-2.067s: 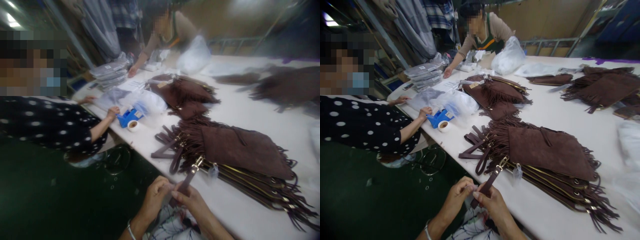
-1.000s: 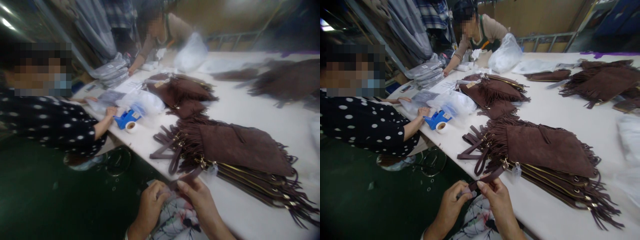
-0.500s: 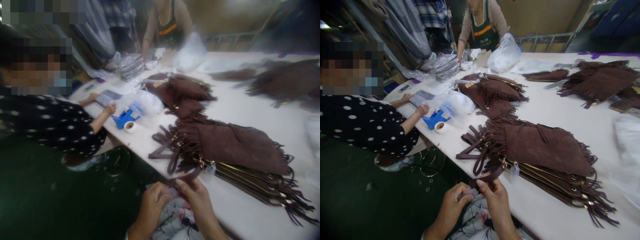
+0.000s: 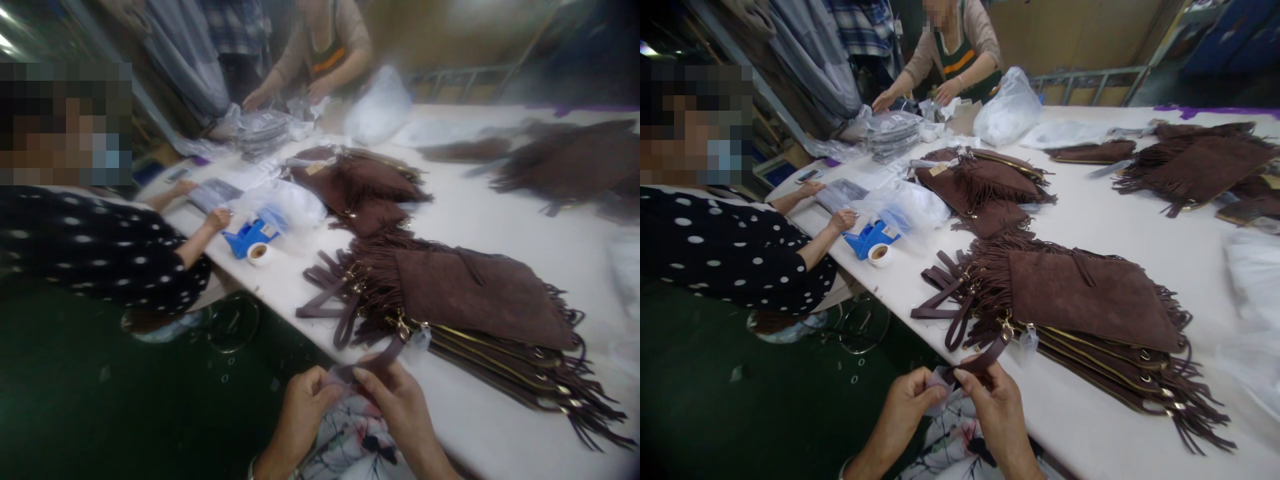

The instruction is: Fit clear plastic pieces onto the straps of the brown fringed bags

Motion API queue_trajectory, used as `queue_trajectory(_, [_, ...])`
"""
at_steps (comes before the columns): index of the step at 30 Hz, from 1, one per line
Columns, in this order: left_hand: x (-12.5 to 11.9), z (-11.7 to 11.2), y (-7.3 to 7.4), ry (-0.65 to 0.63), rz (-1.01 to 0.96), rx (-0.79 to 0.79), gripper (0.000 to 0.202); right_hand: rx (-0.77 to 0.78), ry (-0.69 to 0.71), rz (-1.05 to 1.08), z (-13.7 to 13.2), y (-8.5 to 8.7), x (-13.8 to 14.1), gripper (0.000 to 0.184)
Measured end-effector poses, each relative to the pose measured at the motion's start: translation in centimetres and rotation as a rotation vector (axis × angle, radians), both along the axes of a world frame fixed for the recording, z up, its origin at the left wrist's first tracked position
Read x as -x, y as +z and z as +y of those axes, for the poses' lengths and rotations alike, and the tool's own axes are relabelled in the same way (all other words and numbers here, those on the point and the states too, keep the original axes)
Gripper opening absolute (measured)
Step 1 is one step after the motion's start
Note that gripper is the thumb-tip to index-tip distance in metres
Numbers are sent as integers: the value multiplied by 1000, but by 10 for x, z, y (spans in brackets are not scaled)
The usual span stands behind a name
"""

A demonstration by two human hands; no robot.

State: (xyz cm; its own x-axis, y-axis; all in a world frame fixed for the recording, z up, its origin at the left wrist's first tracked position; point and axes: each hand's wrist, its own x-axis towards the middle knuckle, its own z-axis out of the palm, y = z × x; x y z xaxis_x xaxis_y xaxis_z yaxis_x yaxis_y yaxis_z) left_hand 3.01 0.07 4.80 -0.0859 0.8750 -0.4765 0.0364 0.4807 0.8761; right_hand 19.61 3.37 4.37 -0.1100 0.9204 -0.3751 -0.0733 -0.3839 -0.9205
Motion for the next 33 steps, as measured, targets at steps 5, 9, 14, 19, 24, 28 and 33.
queue_trajectory(5, [-2, -2, 0, -32, 51, -31, 12, -26, 69, -25, 3, 1, -5, 29])
queue_trajectory(9, [-3, -2, 5, -86, -14, -56, 11, -11, 79, -17, 6, 2, -8, 28])
queue_trajectory(14, [-7, -1, 7, -86, -110, -58, 18, 14, 50, 17, 8, -1, -7, 29])
queue_trajectory(19, [-16, 2, 6, -69, -111, -72, 19, 134, 83, 69, 6, -7, -2, 35])
queue_trajectory(24, [-10, 6, 4, -83, -36, -40, 18, 190, 90, 211, 12, -5, -12, 37])
queue_trajectory(28, [3, 8, 3, -115, 63, -33, 20, 214, -202, 313, 30, -4, -21, 34])
queue_trajectory(33, [4, 12, -1, -152, 51, -23, 22, 197, -293, 355, 46, -15, -17, 27])
